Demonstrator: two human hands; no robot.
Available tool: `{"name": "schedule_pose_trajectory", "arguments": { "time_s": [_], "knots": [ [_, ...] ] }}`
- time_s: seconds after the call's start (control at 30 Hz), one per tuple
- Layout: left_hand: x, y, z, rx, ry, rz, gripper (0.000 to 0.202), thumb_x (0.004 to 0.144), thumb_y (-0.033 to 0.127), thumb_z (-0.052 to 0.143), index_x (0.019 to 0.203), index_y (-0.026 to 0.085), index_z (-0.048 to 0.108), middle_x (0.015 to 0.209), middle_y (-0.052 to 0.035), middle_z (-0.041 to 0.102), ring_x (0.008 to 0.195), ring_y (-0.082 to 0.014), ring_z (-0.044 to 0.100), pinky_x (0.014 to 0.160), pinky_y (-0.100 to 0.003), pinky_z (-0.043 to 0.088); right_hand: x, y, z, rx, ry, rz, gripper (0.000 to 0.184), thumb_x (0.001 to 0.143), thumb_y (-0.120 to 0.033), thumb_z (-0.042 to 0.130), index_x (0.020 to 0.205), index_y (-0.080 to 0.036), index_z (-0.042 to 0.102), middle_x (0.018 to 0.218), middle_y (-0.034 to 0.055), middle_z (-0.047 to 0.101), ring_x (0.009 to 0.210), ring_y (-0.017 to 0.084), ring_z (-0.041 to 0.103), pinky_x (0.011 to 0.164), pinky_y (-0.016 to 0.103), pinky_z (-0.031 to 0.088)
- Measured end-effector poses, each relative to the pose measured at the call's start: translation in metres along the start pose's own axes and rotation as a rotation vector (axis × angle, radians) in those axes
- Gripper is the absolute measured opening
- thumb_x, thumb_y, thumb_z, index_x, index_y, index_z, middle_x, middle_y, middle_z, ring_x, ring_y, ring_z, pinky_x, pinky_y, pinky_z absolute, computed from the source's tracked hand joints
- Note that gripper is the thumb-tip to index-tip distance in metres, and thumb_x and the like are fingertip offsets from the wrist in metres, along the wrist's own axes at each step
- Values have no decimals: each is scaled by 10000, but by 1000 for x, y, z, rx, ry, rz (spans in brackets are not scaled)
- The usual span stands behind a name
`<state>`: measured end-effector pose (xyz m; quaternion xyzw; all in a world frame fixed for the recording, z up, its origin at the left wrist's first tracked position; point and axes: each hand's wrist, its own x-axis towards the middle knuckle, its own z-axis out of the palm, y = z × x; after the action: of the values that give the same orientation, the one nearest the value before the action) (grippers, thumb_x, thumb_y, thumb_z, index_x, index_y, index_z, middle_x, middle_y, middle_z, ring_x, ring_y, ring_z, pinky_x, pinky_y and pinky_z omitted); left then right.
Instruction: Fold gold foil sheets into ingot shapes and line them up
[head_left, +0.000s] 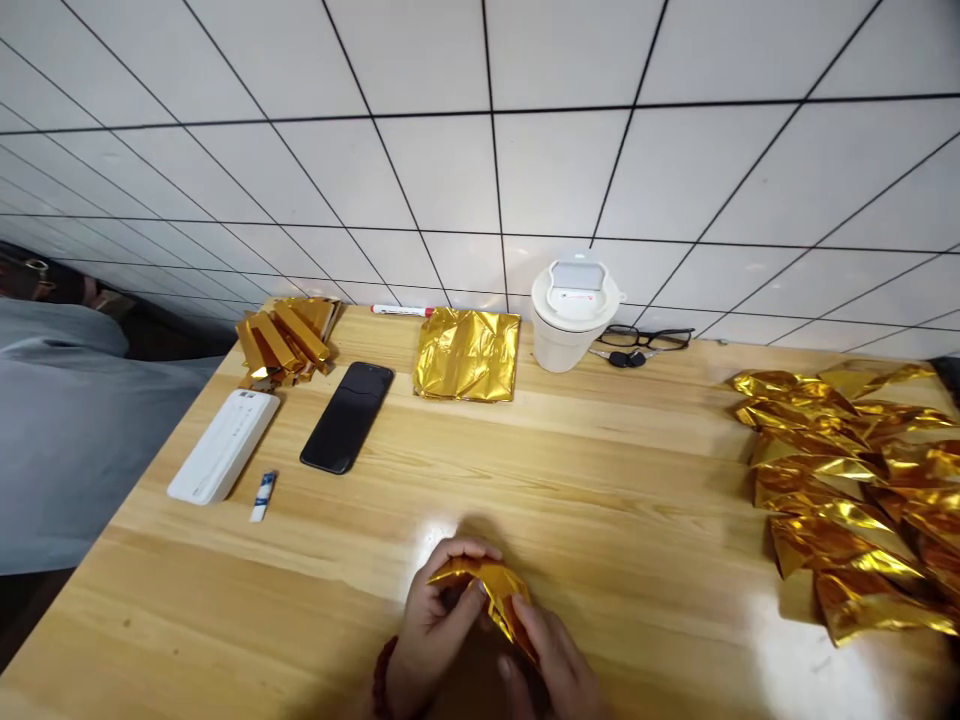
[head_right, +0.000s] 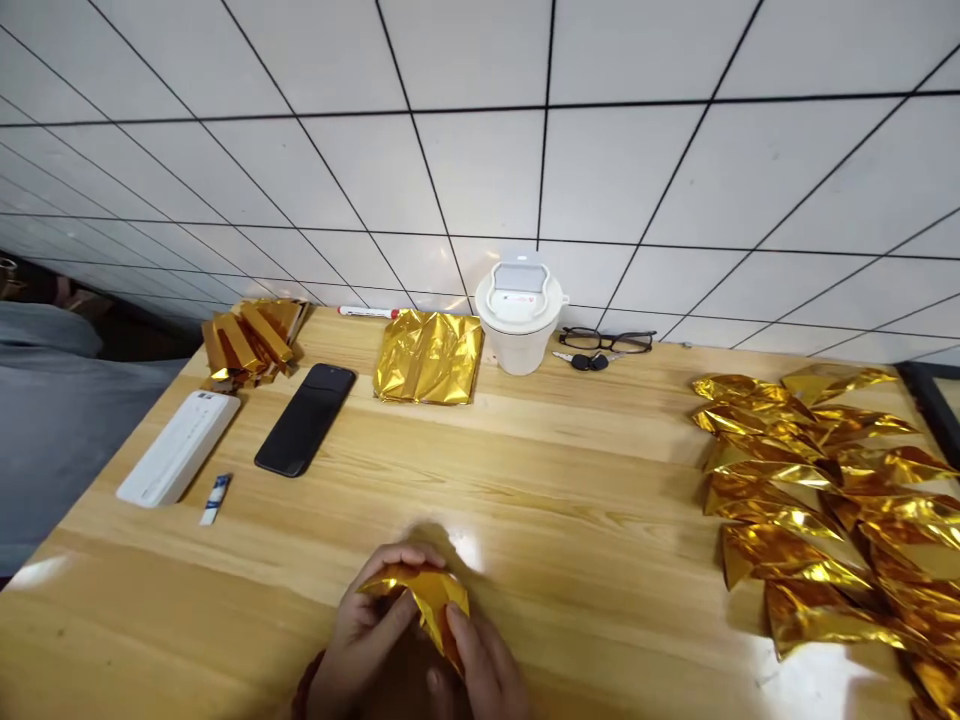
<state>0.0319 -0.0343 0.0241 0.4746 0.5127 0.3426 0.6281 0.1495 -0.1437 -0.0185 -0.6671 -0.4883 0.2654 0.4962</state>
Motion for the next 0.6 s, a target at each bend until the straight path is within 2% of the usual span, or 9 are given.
{"name": "schedule_pose_trajectory", "arguments": {
  "time_s": [0.17,0.3,0.4,0.5,0.6],
  "knots": [
    [-1,-3,5,-3,49,-61,296,794,404,756,965,178,670,996,-97,713,828,-209,692,621,-249,566,12,-7,-15,42,-117,-55,681,883,-238,616,1491,-459,401,1194,12,726,1007,246,736,822,344,632],
    [0,-8,9,-59,39,-55,331,801,430,749,981,179,630,1002,-78,707,615,-127,626,501,-224,512,16,-9,-16,145,-102,-27,624,891,-198,605,1459,-417,466,1226,24,714,1044,240,718,887,355,603],
    [3,-5,14,-110,51,-21,349,774,420,775,973,177,622,969,-61,711,547,-89,577,513,-220,504,19,-10,-15,252,-108,44,502,890,-225,629,1381,-315,583,1237,57,714,1085,248,698,953,369,562],
    [-6,3,20,-117,110,-8,398,665,437,842,887,166,654,854,-54,713,638,-131,625,562,-231,517,19,-15,-19,414,-76,199,418,880,-344,657,1278,-216,663,1229,108,716,1089,262,691,959,394,555],
    [-36,4,24,-97,207,11,405,600,447,870,821,157,695,874,-77,726,804,-183,672,706,-272,552,6,-23,-27,542,22,398,500,815,-508,694,1204,-193,691,1132,131,742,933,261,719,776,386,608]
  ]
}}
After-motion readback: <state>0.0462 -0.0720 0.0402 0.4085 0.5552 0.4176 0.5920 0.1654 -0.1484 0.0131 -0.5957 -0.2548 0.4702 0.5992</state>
